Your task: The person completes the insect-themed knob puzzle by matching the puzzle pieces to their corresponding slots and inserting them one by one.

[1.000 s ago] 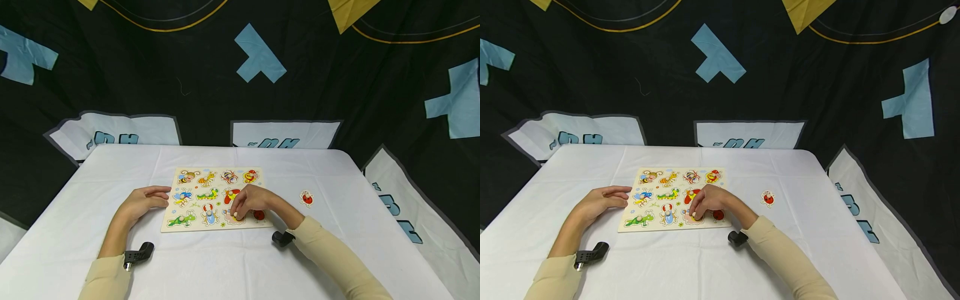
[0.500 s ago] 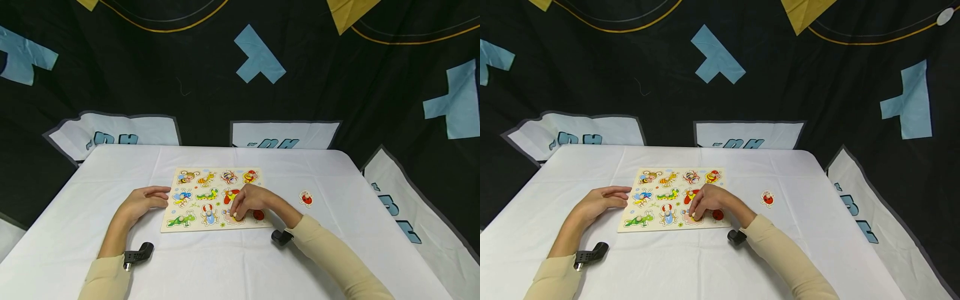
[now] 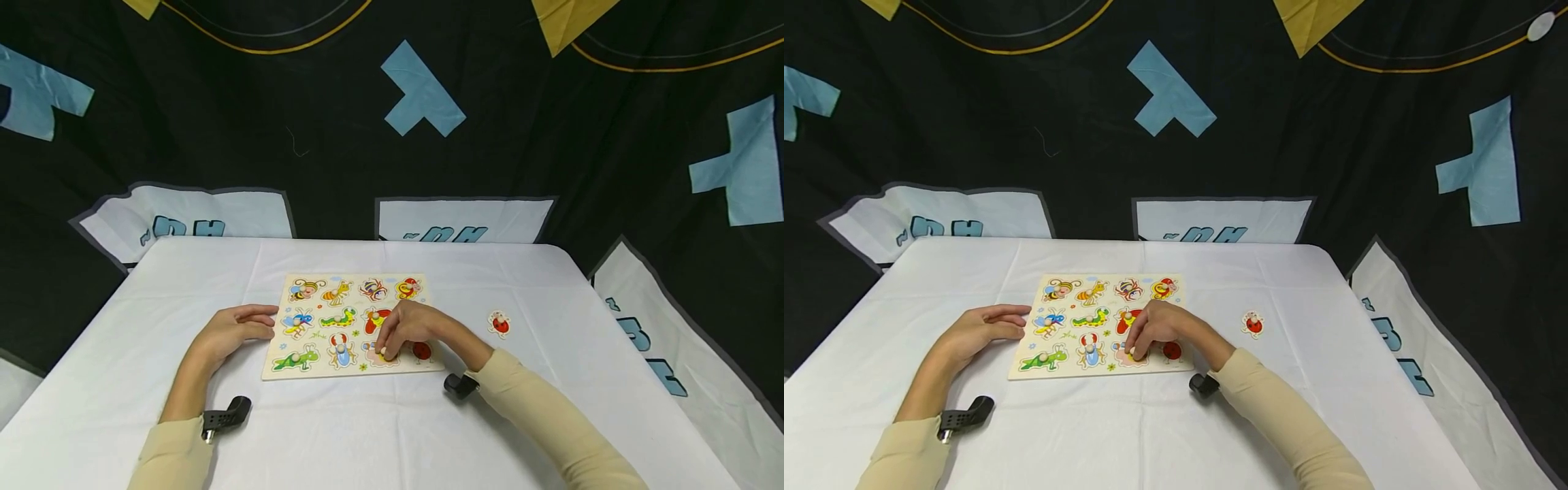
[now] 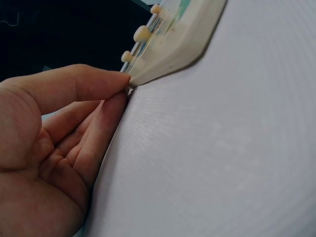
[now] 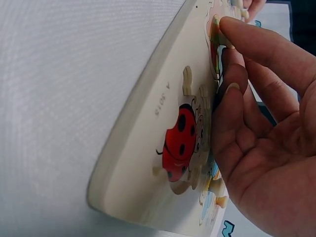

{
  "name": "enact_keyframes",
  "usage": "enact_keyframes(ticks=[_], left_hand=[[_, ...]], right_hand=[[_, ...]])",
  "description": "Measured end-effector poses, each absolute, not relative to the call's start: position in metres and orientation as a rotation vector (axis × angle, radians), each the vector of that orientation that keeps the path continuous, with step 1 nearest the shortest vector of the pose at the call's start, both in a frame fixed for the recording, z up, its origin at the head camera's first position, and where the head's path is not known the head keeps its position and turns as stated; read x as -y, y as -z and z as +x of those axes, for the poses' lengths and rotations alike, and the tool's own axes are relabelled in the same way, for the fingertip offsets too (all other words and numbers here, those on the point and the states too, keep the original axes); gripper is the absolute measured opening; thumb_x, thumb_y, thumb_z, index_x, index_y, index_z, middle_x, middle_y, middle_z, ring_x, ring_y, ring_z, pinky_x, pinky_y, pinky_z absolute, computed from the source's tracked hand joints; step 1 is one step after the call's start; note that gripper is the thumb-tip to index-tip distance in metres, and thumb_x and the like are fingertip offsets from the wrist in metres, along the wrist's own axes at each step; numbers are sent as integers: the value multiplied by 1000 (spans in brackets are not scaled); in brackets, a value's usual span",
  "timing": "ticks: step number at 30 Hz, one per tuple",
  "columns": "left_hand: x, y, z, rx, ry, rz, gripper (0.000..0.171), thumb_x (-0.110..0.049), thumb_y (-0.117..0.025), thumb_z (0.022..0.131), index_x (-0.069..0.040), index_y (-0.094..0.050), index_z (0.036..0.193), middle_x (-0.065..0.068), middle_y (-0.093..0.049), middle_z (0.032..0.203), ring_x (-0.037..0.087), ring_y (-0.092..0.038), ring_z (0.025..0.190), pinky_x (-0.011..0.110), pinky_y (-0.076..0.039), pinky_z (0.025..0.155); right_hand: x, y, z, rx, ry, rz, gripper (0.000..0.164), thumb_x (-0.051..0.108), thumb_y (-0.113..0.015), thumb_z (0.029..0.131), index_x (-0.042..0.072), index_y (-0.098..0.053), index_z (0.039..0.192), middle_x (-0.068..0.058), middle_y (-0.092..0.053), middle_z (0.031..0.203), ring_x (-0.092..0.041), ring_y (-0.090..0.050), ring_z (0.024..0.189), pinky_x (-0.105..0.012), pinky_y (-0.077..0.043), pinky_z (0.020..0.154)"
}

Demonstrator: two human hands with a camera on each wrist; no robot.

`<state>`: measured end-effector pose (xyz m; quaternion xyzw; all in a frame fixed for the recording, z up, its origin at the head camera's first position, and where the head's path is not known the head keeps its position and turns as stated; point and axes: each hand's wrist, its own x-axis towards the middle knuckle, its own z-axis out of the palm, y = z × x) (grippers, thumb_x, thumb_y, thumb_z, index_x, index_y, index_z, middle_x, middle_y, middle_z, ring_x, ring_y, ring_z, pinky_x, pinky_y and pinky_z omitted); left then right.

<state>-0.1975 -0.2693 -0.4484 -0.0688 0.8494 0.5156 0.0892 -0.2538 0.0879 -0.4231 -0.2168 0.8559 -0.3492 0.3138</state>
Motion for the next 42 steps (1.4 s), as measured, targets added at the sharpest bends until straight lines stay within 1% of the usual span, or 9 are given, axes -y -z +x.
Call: enact_keyframes(ticks=[5,11,15,20,22,27,31,37,42], left_hand=[[269,450,-199,-2523,-1533,-199,63,-21,-81,83,-9,-60,141,3,-72,113,7,-59,102,33,-38,98],[270,450,-200,-2530,-1521,-191,63,-23,-81,83,-9,-60,141,4,-72,115,7,-59,103,35,-37,99],[271,449,-199,-2531,-1524,-194,63,-23,-81,83,-10,-60,141,5,-72,115,7,-59,104,36,-37,100],[270,450,-199,-2526,-1534,-188,63,-22,-81,83,-9,-60,141,4,-72,115,7,-60,104,35,-37,100],[270,450,-199,-2529,-1532,-188,62,-22,-81,83,-9,-60,141,4,-72,114,6,-60,103,34,-37,99],[271,449,-198,-2533,-1530,-186,62,-22,-81,83,-9,-60,141,4,-72,114,6,-60,103,34,-37,100],[270,449,-198,-2530,-1527,-197,62,-22,-81,83,-9,-60,141,4,-72,114,7,-60,104,35,-37,100],[270,448,-198,-2526,-1535,-201,63,-21,-81,83,-8,-60,141,4,-72,114,7,-60,103,35,-37,100],[270,449,-198,-2526,-1542,-188,63,-20,-81,83,-7,-60,141,3,-72,113,4,-62,100,29,-39,97]], right_hand=[[-91,426,-255,-2251,932,-577,12,11,-88,72,17,-82,81,3,-76,76,-9,-58,65,-23,-43,59],[-94,428,-254,-2214,986,-605,14,9,-87,73,14,-82,85,2,-74,76,-8,-62,70,-23,-45,64],[-96,426,-254,-2194,989,-636,14,10,-87,76,15,-82,88,2,-74,78,-9,-63,72,-24,-46,67],[-105,426,-255,-2188,1004,-646,15,14,-85,78,17,-82,92,1,-73,79,-10,-61,74,-26,-46,70],[-109,426,-256,-2190,1023,-639,16,15,-85,78,16,-82,93,1,-73,78,-10,-60,73,-26,-44,69],[-120,423,-259,-2218,1061,-584,18,16,-86,76,16,-82,94,2,-72,78,-10,-58,73,-25,-44,68],[-133,421,-262,-2230,1090,-557,20,16,-85,77,13,-81,96,2,-73,80,-11,-59,73,-26,-48,71],[-154,413,-267,-2207,1159,-485,23,12,-82,79,7,-79,101,-2,-74,84,-15,-63,76,-31,-55,73],[-173,408,-272,-2247,1160,-442,26,13,-80,80,7,-78,105,-2,-73,85,-19,-64,80,-33,-55,79]])
